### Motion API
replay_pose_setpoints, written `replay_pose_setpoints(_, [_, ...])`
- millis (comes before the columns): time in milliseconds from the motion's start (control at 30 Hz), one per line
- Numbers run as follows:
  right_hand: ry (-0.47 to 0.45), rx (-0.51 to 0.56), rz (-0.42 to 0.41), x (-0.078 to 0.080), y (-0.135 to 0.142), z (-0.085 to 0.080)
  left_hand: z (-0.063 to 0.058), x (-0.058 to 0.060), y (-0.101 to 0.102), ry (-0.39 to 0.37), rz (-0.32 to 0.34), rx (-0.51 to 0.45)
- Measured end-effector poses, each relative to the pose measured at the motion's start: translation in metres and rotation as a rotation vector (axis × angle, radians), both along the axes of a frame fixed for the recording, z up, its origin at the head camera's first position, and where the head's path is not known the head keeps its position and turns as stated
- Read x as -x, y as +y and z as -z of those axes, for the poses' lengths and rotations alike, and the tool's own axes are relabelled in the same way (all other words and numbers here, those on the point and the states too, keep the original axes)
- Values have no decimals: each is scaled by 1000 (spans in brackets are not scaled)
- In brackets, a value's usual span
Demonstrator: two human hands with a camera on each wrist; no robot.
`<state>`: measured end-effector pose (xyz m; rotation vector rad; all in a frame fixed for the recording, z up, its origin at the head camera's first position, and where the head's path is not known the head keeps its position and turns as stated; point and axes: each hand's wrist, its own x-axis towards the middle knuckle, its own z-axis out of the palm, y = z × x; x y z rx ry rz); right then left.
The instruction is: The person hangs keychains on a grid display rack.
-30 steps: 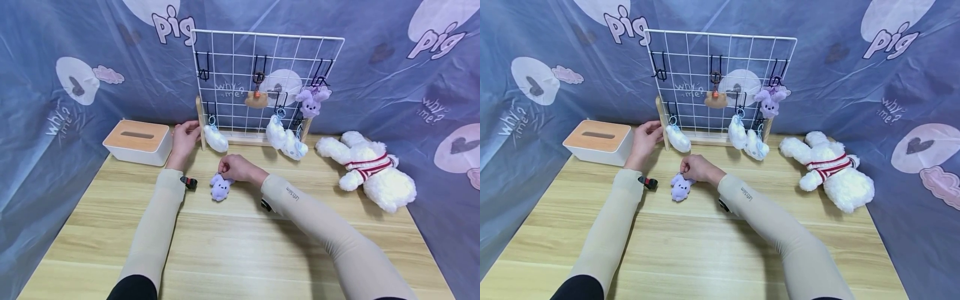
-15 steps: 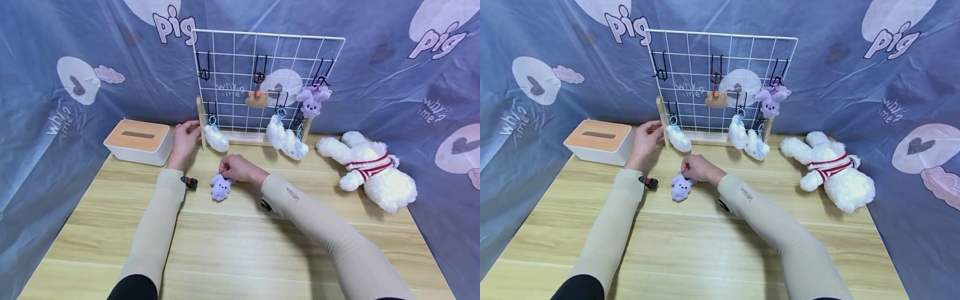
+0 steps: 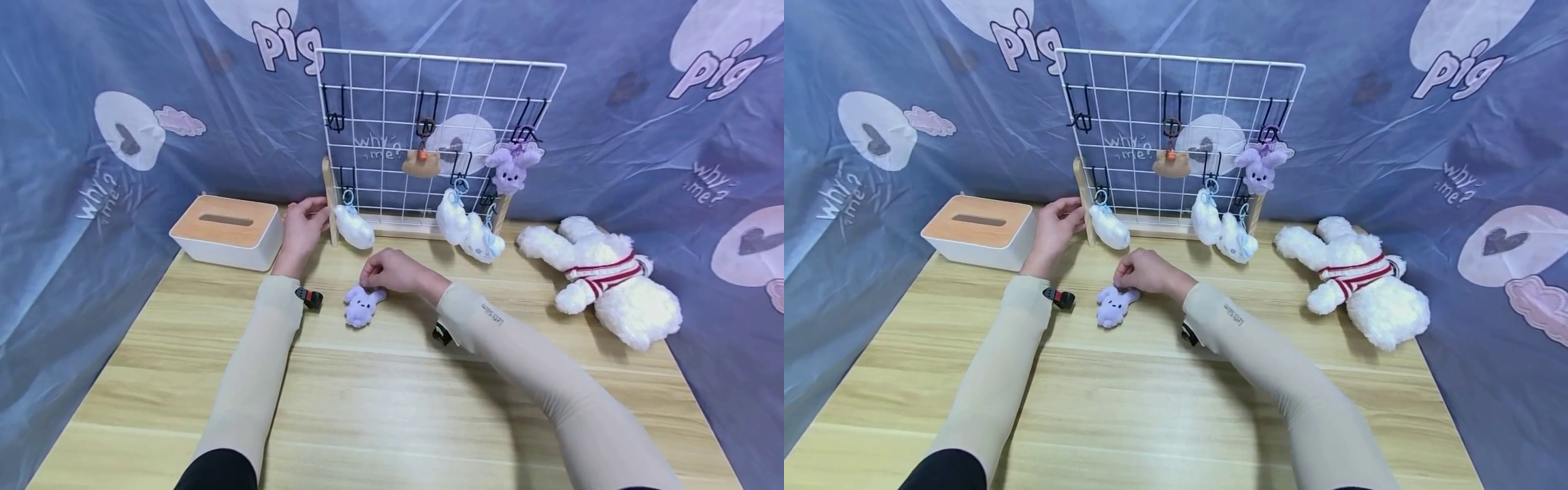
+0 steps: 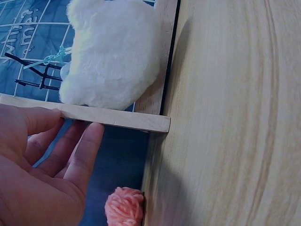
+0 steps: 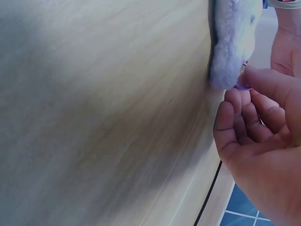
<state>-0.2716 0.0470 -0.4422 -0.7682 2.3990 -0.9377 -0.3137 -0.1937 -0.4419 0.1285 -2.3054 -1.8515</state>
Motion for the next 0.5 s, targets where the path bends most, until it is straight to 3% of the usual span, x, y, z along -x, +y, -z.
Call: replay_pose_setpoints(500, [60,104,61,-9,2,-15,-1,-2,0,-19,-8,24])
